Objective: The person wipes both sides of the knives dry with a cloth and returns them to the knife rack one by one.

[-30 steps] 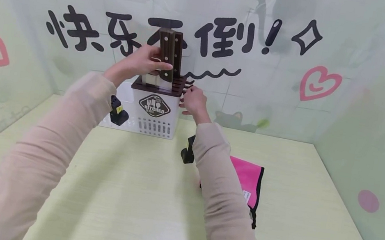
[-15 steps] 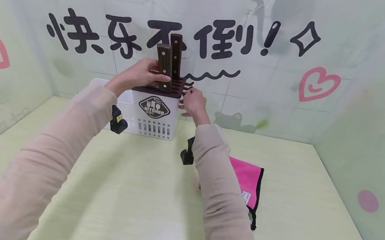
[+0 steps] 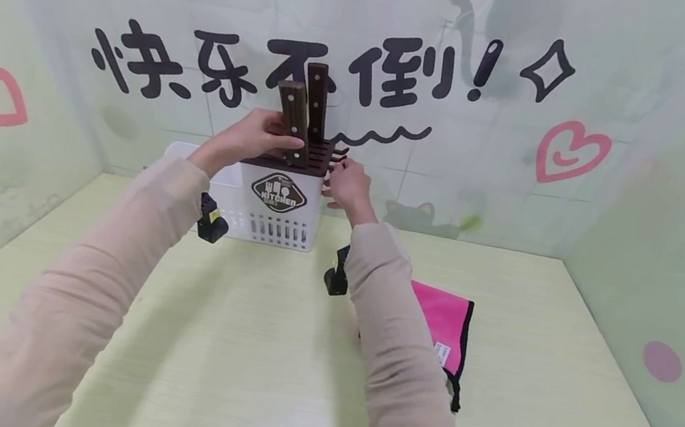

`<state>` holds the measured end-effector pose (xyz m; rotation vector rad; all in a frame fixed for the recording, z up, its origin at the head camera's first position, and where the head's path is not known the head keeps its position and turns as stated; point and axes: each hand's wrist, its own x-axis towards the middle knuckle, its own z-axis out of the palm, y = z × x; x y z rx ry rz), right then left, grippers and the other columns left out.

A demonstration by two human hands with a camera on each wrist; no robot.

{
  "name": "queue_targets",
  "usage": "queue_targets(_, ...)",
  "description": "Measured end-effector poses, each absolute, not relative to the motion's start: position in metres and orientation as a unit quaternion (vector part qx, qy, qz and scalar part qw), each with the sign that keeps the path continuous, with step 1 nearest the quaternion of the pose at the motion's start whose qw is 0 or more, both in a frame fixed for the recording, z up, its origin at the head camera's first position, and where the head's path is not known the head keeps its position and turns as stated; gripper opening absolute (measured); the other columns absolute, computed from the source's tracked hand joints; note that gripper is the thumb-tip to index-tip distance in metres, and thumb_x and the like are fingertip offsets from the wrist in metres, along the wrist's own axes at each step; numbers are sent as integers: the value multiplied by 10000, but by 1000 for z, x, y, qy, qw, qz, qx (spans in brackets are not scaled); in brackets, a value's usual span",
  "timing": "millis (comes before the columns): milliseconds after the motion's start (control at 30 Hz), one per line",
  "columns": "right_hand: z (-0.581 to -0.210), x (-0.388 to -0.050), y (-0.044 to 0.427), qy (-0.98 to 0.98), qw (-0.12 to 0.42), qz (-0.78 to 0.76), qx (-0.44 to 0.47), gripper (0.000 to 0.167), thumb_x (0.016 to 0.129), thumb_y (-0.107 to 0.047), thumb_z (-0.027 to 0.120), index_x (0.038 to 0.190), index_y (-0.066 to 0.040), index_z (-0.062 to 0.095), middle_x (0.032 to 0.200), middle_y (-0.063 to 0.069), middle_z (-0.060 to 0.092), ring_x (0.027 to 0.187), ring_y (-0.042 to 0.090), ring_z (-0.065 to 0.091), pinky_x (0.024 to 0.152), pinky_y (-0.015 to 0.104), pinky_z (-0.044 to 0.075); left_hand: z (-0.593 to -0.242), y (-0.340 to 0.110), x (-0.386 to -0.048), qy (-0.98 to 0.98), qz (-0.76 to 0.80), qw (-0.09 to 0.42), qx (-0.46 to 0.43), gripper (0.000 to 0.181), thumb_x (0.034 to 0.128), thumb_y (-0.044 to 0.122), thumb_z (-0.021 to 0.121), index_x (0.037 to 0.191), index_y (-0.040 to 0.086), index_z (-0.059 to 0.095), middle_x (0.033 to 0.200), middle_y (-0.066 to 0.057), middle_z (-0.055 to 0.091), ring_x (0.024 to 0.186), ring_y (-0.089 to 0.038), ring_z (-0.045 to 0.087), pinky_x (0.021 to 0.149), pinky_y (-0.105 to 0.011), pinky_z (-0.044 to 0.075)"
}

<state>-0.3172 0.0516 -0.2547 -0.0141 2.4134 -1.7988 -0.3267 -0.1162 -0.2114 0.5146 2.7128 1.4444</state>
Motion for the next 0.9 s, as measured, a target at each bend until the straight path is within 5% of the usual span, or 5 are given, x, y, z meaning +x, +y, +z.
queue_targets(333, -256, -315, 58, 813, 62, -580, -4, 369, 974, -224, 326, 1213, 35, 435, 1108, 214, 569, 957, 292, 598, 768, 333, 507, -214, -118, -322, 877, 453, -5, 159, 366, 824, 193, 632, 1113, -9, 534, 1077, -184, 586, 906, -222, 552, 759, -287, 443)
queue_targets(567, -255, -308, 75, 832, 60, -552, -22, 428, 963, -287, 366, 1218, 50, 432, 1100, 208, 575, 955, 281, 598, 798, 327, 496, -217, -127, -319, 883, 445, -17, 147, 476, 826, 254, 630, 1193, -15, 492, 1152, -177, 555, 1045, -246, 534, 898, -343, 419)
queue_targets(900, -267, -274, 120, 866, 47, -481, -131, 433, 963, -282, 376, 1200, 70, 460, 1119, 237, 556, 1013, 319, 563, 851, 381, 468, -228, -147, -278, 873, 437, -164, 142, 436, 929, 264, 469, 1228, -51, 438, 1214, -207, 505, 1126, -293, 485, 935, -381, 401)
